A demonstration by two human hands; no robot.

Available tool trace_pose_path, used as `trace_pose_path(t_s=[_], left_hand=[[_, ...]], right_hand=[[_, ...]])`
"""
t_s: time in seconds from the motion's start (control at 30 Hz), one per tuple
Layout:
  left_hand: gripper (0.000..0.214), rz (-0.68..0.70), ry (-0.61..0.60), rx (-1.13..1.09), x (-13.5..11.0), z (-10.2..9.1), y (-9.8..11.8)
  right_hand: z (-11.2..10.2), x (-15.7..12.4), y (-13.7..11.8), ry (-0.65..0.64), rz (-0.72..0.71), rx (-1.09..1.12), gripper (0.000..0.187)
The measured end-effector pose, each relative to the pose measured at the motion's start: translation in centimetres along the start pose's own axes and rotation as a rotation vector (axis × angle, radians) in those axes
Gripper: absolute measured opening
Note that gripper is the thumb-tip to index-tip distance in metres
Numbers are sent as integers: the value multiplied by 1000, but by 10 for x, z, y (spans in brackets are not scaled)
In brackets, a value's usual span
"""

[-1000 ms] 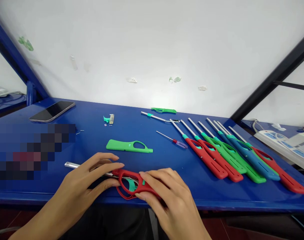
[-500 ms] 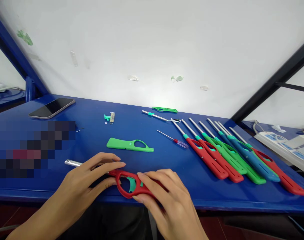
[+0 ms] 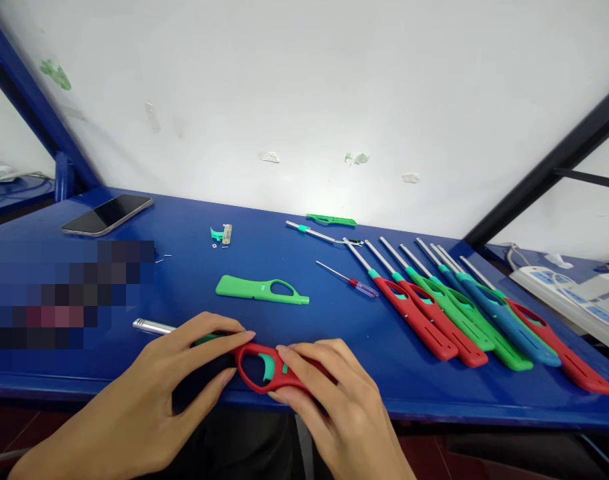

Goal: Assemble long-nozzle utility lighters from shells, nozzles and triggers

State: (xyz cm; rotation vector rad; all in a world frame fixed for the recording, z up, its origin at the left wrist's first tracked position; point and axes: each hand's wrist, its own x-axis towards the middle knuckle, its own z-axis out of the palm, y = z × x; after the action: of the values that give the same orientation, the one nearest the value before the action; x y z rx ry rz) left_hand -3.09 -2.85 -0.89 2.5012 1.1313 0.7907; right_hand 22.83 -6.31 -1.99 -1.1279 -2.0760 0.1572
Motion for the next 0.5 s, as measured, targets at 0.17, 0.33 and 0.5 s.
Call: trace_pose_path(t_s=[0.17,0.33,0.5], left_hand=[[38,-6,-15,22,-2,-1,-2],[32,15,0,-15,0,4,-7],[29,94,24,-54,6,12,-12]], right_hand=[[0,1,-2,14,9,-6,25],[0,1,0,11,22,-7,24],[0,-3,0,-33,57,-32,29]])
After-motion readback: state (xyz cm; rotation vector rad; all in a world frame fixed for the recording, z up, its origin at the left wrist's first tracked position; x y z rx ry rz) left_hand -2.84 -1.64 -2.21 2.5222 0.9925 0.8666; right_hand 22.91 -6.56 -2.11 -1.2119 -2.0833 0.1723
